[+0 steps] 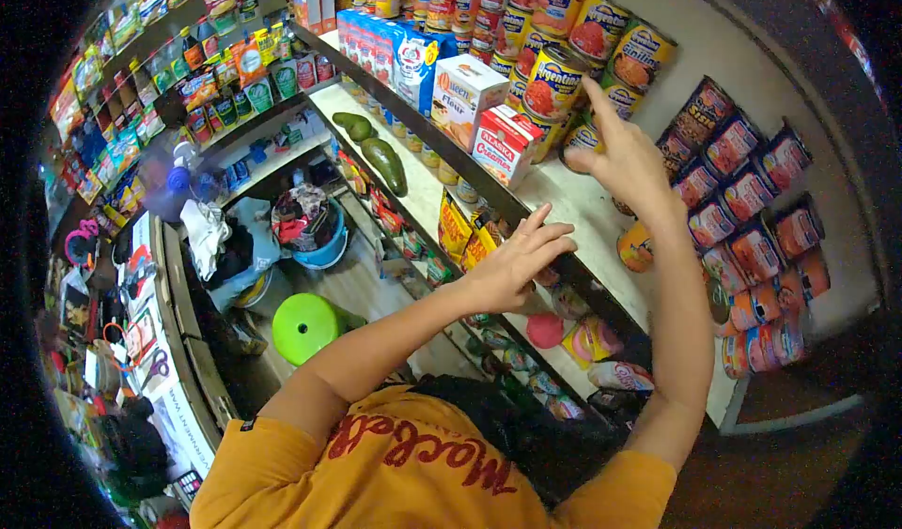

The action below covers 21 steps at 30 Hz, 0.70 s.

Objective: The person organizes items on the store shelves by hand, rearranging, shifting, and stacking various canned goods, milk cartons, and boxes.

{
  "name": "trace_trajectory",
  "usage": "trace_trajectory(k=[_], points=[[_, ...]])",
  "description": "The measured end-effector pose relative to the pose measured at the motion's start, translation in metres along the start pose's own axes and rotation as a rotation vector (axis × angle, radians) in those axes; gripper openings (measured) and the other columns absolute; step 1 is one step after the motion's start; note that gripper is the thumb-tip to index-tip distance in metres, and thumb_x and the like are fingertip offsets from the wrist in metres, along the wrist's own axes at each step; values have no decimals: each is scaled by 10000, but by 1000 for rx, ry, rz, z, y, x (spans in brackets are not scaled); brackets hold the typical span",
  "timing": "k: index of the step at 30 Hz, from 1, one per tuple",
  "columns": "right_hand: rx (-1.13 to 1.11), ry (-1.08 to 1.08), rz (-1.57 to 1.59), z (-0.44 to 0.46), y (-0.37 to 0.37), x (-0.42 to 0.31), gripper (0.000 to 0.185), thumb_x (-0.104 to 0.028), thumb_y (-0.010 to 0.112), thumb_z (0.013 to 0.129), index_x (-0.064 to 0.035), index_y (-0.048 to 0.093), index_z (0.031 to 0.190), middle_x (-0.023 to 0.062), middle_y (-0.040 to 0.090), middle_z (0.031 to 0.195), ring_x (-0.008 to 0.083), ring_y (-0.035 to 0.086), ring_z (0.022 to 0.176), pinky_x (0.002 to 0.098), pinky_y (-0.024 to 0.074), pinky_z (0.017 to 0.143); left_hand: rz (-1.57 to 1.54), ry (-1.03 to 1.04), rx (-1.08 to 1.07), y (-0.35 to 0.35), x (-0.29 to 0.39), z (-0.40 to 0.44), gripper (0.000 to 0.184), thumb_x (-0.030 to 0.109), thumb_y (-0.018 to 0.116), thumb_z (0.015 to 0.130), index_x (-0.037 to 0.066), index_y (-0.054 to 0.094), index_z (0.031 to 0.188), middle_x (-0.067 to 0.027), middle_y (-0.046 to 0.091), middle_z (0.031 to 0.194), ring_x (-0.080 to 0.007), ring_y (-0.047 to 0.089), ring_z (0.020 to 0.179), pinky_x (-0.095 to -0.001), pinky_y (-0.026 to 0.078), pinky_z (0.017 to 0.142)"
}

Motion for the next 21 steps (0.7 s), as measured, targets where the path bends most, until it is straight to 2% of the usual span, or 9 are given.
trace_trajectory(k=[3, 6, 9, 10, 14, 15, 18, 19, 21], points=[[214, -26, 221, 15, 24, 13, 930, -284, 738, 696, -120, 217, 1448, 265, 630, 944, 380, 652, 855, 440, 499, 774, 15, 3, -13, -1, 2, 1, 759, -120, 608, 569, 90, 421, 1274, -112, 361, 1394, -432, 136, 1398, -515, 254, 1116], [256, 88, 401, 28, 45, 23, 1011, -244, 769, 676, -128, 136, 1456, 243, 621, 941, 339, 660, 810, 418, 507, 730, 34, 0, 0, 2, 1, 1, 760, -120, 611, 567, 94, 424, 1273, -112, 362, 1392, -437, 137, 1397, -537, 239, 1115], [259, 135, 472, 38, 60, 24, 1070, -216, 786, 656, -137, 80, 1456, 256, 604, 1050, 321, 670, 812, 407, 518, 718, 37, 3, 2, 0, 2, 0, 766, -116, 616, 565, 96, 423, 1275, -112, 362, 1392, -441, 145, 1393, -550, 237, 1111], [284, 72, 585, 42, 67, 25, 1097, -233, 806, 649, -118, 66, 1451, 274, 575, 1147, 355, 660, 918, 423, 517, 799, 40, 3, 2, 0, 2, 0, 770, -119, 611, 562, 96, 423, 1277, -114, 363, 1390, -444, 146, 1391, -547, 239, 1111], [438, 64, 488, 58, 87, 41, 1137, -318, 832, 641, -84, 60, 1441, 289, 557, 1199, 415, 579, 1093, 455, 470, 927, 55, -3, -9, 2, 2, 1, 783, -132, 585, 556, 95, 417, 1286, -123, 368, 1386, -461, 148, 1384, -538, 239, 1114], [509, 38, 388, 58, 88, 36, 1156, -334, 837, 632, -84, 51, 1442, 297, 556, 1192, 428, 586, 1069, 455, 478, 910, 64, -6, -15, 3, 1, 1, 785, -136, 576, 556, 94, 415, 1289, -126, 369, 1384, -465, 148, 1381, -537, 237, 1115], [450, 133, 440, 64, 94, 35, 1169, -339, 842, 619, -54, 56, 1436, 324, 553, 1172, 458, 591, 1025, 475, 484, 877, 67, 10, -10, 2, 2, 1, 798, -140, 555, 548, 90, 409, 1298, -132, 367, 1388, -472, 143, 1380, -533, 234, 1119], [443, 149, 501, 69, 99, 39, 1197, -369, 848, 603, -44, 51, 1436, 324, 556, 1165, 466, 581, 1035, 481, 474, 890, 67, 7, -14, 2, 1, 0, 803, -138, 555, 545, 90, 409, 1300, -132, 366, 1389, -472, 141, 1380, -534, 233, 1120], [492, 226, 404, 71, 105, 41, 1224, -396, 853, 582, -36, 54, 1436, 324, 560, 1153, 467, 568, 1054, 483, 459, 910, 67, 19, -18, 3, 0, 1, 811, -134, 554, 539, 88, 408, 1305, -132, 363, 1392, -472, 138, 1382, -536, 230, 1122]])
Point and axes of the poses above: each hand's wrist, its own z-axis towards the middle knuckle, its own y-axis out of the palm, x = y × z, the point moved 4 cm from there along z, towards the middle knuckle
